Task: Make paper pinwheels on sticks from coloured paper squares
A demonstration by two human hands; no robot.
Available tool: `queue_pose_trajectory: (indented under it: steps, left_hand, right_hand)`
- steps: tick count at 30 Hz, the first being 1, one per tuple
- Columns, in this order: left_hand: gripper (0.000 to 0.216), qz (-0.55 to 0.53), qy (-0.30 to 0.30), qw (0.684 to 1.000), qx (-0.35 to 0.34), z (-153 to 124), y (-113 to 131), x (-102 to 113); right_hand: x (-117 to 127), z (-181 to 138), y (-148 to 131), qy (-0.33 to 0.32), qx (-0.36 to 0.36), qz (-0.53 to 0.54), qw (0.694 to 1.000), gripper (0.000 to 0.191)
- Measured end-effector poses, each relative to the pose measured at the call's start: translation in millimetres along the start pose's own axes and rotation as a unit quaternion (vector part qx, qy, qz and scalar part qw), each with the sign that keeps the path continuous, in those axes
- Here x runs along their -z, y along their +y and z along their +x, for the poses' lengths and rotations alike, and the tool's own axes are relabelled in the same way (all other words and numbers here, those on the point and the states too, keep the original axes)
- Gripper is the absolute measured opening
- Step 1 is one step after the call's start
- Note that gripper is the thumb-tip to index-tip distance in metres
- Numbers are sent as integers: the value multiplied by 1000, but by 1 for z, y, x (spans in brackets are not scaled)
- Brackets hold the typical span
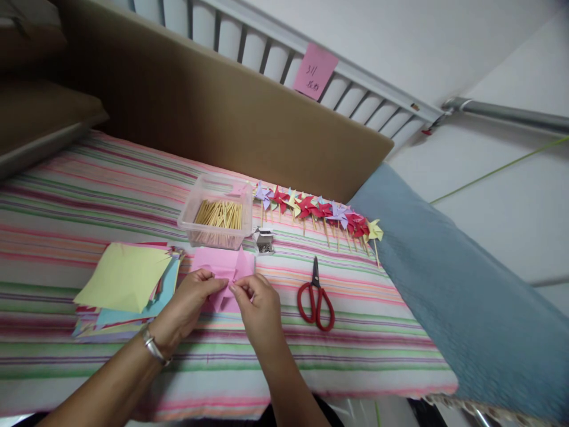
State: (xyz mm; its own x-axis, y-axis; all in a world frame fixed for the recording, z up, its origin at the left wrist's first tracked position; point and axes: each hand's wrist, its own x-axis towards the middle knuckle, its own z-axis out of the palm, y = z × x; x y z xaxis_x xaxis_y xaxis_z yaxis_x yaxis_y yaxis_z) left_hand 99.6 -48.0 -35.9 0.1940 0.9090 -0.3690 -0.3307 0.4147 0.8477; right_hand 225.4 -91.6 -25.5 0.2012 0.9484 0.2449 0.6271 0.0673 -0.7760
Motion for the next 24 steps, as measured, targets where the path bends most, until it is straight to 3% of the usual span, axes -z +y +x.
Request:
queue_pose_trajectory:
  steps: [24]
  left_hand:
    - [33,27,-52,998,26,1,-6,4]
  right_hand:
    - [1,2,2,0,-74,23,997,14]
